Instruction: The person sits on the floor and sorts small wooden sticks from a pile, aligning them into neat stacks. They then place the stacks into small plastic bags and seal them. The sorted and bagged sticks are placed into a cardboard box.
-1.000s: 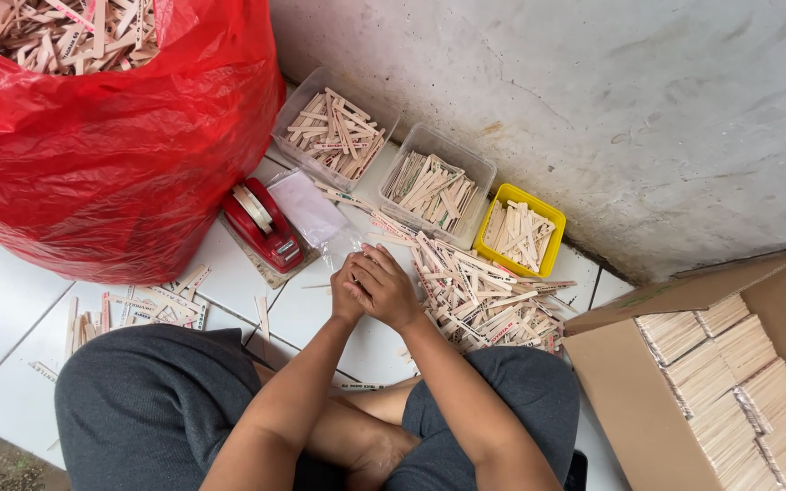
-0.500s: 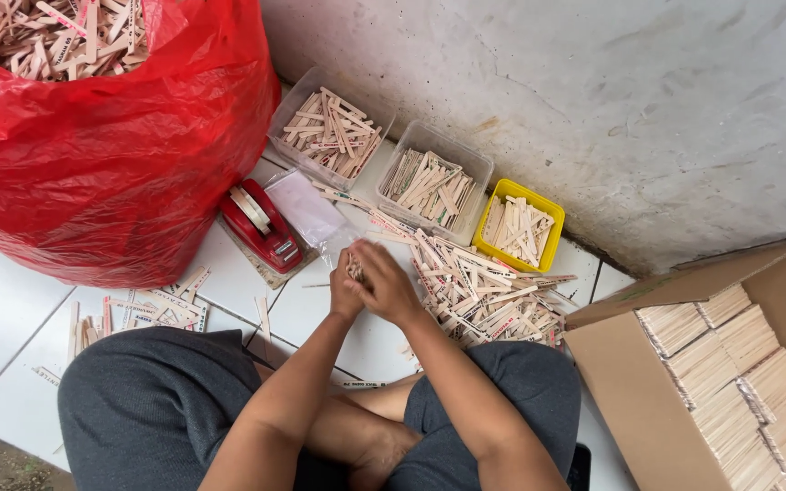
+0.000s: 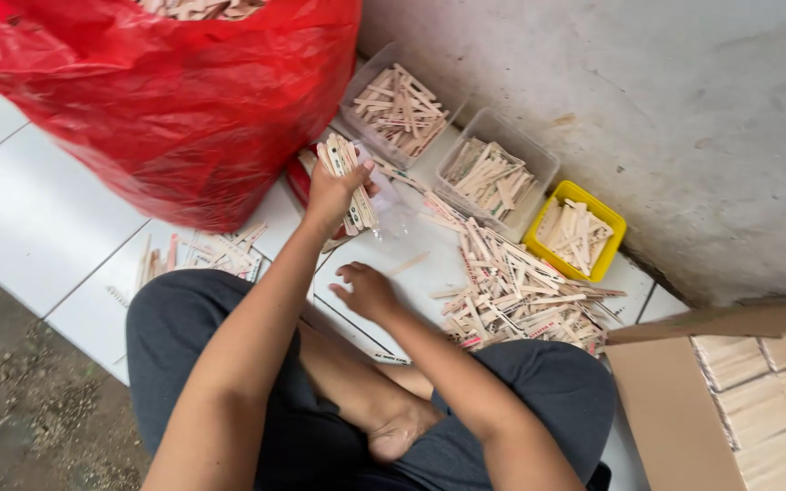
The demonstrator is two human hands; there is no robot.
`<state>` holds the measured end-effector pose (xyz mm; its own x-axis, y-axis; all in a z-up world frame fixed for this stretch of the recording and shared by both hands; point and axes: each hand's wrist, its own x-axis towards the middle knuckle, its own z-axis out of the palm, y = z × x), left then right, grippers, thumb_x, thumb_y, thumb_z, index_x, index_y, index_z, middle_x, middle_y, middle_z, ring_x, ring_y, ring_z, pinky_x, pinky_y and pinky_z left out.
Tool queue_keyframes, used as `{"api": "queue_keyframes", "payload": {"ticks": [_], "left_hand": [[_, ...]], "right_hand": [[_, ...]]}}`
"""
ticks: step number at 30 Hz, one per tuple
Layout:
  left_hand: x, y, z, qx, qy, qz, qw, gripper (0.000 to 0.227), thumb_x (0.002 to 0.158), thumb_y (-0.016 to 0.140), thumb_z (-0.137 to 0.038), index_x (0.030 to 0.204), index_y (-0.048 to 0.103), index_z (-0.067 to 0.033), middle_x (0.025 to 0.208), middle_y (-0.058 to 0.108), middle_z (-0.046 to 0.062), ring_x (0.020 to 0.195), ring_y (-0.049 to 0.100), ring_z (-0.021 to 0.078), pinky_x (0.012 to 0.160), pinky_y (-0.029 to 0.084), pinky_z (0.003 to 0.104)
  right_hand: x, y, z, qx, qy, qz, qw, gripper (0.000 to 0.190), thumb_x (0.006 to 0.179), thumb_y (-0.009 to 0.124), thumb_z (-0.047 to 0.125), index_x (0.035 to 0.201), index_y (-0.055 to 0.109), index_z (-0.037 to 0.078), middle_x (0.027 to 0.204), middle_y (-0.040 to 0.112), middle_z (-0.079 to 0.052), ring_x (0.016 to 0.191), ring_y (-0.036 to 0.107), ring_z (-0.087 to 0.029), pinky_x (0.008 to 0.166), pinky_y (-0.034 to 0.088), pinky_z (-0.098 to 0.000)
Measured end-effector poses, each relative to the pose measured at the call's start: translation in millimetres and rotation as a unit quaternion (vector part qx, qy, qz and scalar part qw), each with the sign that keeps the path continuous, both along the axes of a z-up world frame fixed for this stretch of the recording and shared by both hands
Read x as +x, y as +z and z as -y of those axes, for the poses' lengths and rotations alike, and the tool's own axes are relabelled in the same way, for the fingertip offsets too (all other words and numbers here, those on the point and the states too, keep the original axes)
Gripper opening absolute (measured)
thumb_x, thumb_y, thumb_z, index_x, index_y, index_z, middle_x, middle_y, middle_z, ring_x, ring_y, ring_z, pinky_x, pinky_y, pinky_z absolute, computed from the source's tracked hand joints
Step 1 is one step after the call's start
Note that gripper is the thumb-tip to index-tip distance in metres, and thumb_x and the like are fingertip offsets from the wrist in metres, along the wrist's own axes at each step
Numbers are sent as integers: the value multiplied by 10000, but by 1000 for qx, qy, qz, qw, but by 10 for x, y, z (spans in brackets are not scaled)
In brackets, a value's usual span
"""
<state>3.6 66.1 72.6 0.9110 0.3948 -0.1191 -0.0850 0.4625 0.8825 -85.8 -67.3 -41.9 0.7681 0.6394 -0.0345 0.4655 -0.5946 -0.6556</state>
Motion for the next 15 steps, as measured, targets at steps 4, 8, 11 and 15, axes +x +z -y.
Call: {"api": "queue_keyframes", "payload": {"ticks": [4,8,11,15], "left_hand": [[-174,86,-399,49,10,10,999,347,861,849,-99,1095,602,-32,616,598,78,450,640,187,433,581,338],[-319,-70,-570,36,42,-9,998,288,892,793,-108,1098,598,-60,610,585,59,436,614,179,416,537,320],[-304,-106,-520,3,57,-24,998,276,901,783,-110,1097,593,-72,612,577,50,437,614,178,427,542,314],[-254,14,-255,-16,33,-42,998,301,891,798,-128,1074,565,-74,620,591,55,442,613,182,437,552,314]], "right_hand": [[-291,-100,-573,-61,-61,27,996,547,821,764,463,1079,648,-5,964,672,-174,933,716,-344,768,616,-475],[-131,-745,-595,-147,-100,28,984,249,868,686,202,1032,645,18,917,646,-125,881,712,-340,717,611,-441],[128,-931,-186,-162,-86,3,983,202,856,671,155,997,669,11,887,653,-133,866,710,-351,715,608,-442],[361,-476,555,-77,-58,-57,994,153,902,604,40,1022,652,-41,894,660,-226,896,697,-428,758,587,-465]]}}
